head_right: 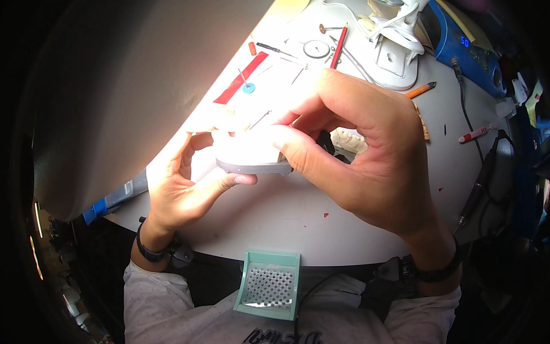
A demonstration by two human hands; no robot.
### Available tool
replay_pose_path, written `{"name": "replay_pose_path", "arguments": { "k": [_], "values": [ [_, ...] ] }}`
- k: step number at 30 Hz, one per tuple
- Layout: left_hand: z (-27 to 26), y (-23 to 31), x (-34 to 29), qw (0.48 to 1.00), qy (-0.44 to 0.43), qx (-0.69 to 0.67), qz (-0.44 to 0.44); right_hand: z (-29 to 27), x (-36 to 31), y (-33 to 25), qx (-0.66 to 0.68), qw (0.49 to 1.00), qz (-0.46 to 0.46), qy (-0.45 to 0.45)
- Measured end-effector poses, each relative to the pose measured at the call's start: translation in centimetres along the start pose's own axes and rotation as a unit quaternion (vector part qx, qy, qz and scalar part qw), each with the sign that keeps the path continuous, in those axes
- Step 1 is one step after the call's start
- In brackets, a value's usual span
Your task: Assembling, checking the fit, and refining dental molds using a rotary tool.
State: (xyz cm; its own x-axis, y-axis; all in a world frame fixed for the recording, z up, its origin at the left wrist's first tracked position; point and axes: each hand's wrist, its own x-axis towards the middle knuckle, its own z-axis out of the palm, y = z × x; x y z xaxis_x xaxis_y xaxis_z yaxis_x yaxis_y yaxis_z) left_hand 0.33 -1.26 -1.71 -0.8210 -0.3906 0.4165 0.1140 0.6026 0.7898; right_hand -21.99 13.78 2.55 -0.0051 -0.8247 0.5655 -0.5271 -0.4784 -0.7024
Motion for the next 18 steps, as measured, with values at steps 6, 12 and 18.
{"name": "replay_pose_path", "arguments": {
  "k": [6,12,18],
  "values": [
    [0.2,0.1,0.4,1.0,-0.005,0.007,0.018,0.0,0.1,-0.2,-0.002,1.0,-0.001,-0.002],
    [-0.2,0.4,0.8,0.999,-0.029,0.021,0.016,0.0,0.0,-0.1,-0.005,1.0,0.0,-0.002],
    [0.2,0.7,1.0,1.0,-0.014,-0.011,0.019,-0.1,0.0,-0.2,-0.007,1.0,0.002,-0.003]
  ]
}}
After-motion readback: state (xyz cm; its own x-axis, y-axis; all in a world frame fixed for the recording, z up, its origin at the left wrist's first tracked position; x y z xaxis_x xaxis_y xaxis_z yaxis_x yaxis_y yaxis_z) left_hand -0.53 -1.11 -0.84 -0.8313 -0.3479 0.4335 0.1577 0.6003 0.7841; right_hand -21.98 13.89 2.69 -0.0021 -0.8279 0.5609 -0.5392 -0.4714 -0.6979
